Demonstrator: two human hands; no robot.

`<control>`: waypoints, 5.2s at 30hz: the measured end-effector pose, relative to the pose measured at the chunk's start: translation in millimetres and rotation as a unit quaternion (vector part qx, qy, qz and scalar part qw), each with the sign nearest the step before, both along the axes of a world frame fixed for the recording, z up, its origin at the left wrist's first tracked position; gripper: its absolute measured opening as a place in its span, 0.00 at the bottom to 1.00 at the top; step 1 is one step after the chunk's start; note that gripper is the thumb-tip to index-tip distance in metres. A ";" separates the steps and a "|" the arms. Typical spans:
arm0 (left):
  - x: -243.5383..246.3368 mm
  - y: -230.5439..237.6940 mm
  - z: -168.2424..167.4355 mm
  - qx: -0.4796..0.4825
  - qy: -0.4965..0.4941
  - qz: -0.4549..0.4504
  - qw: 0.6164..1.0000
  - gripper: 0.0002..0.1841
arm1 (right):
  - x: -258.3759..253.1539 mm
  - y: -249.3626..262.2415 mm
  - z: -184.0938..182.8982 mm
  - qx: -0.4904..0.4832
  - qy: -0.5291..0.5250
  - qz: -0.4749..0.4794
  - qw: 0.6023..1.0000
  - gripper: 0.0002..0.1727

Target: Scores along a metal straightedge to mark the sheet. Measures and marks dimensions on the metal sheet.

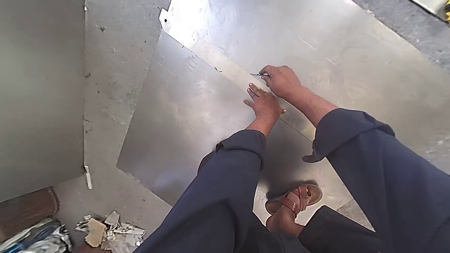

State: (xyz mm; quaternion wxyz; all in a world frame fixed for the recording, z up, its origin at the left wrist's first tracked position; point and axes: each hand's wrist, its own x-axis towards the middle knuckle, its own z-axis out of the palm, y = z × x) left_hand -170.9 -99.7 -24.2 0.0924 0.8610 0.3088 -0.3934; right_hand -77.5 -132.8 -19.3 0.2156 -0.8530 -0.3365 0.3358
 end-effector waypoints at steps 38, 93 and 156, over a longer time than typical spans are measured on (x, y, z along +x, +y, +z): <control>-2.4 -5.8 -3.2 0.031 -0.025 0.043 0.998 0.85 | -103.6 -371.7 66.2 -0.225 -0.028 0.087 0.970 0.16; 4.1 130.3 79.0 0.053 0.176 -0.512 0.839 0.15 | -227.1 -303.4 25.3 0.073 0.096 -0.194 0.974 0.19; 25.3 -307.1 64.8 -0.468 -0.109 -0.211 0.852 0.34 | -118.7 -409.2 78.4 0.163 0.306 -0.719 0.603 0.25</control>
